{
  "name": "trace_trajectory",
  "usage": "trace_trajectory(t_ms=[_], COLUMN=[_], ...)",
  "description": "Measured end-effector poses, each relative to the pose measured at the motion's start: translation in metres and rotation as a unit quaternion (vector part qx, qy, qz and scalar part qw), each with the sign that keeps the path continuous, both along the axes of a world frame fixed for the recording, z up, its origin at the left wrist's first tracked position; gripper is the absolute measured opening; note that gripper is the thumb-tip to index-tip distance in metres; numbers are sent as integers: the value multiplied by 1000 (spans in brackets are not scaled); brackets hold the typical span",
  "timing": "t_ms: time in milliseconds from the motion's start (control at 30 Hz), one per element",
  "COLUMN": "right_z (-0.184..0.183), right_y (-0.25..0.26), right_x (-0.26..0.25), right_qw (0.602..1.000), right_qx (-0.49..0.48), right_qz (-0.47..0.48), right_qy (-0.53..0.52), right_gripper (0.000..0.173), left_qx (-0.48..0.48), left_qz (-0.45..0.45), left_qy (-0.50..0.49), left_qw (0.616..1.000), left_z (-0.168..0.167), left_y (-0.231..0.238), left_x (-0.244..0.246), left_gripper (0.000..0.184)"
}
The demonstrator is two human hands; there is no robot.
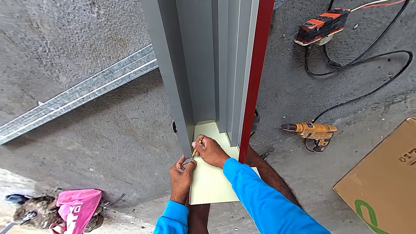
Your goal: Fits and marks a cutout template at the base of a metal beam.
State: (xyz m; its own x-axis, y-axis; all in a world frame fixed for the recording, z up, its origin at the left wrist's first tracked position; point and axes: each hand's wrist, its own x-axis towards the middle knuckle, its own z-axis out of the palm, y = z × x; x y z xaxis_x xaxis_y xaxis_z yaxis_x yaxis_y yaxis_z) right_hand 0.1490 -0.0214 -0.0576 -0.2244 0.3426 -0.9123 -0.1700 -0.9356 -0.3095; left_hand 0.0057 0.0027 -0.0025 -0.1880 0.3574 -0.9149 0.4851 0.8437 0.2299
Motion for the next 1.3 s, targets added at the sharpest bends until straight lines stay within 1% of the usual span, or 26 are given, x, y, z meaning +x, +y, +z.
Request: trace_trajectory(t_ms=[67, 200, 333, 433, 533, 667, 733, 800, 967, 1033, 1100, 1167, 1200, 1300], right_z=[-2, -1, -4, -3, -4, -6, -7, -13, -14, -17, -17, -18, -18, -20], right_y=[1, -4, -2, -2, 0, -4, -2, -2, -1, -3, -3, -4, -4, 6], right_x=[-2, -2, -2, -3, -2, -4, -3, -3, -5, -7, -5, -5, -5, -1], right_qw=[1000, 999, 1000, 1000, 999, 1000, 999, 1000, 999, 999, 999, 1000, 1000, 995], right_qx=[1, -5, -1, 4, 8, 9, 7, 3, 9, 9, 11, 11, 10, 7], right_qz=[12, -25, 18, 6, 42, 9, 30, 29, 49, 34, 43, 23, 27, 96], right_qy=[0, -19, -6, -14, -8, -20, -10, 2, -6, -7, 3, -3, -4, 18], right_gripper=[28, 29, 28, 29, 28, 29, 28, 29, 29, 29, 30, 30, 29, 30], left_qx=[-1, 0, 2, 0, 2, -2, -1, -1, 0, 0, 0, 2, 2, -1], left_qz=[-3, 2, 0, 1, 1, 3, 3, 1, -3, -12, -10, -7, -6, -6], left_qy=[3, 1, 2, 4, -1, 2, 2, 6, 6, 7, 5, 5, 5, 10], left_qw=[1000, 1000, 1000, 1000, 1000, 1000, 1000, 1000, 1000, 1000, 1000, 1000, 1000, 1000], left_z=[0, 0, 0, 0, 0, -1, -1, -1, -1, -1, -1, -2, -2, -2], left_y=[1, 1, 1, 1, 0, 0, 0, 0, 1, 1, 1, 0, 0, 0], left_x=[0, 0, 1, -1, -1, -1, -1, -1, 0, -1, -1, -2, -2, -2], left_gripper=[21, 20, 20, 20, 20, 22, 21, 21, 21, 22, 22, 22, 22, 24])
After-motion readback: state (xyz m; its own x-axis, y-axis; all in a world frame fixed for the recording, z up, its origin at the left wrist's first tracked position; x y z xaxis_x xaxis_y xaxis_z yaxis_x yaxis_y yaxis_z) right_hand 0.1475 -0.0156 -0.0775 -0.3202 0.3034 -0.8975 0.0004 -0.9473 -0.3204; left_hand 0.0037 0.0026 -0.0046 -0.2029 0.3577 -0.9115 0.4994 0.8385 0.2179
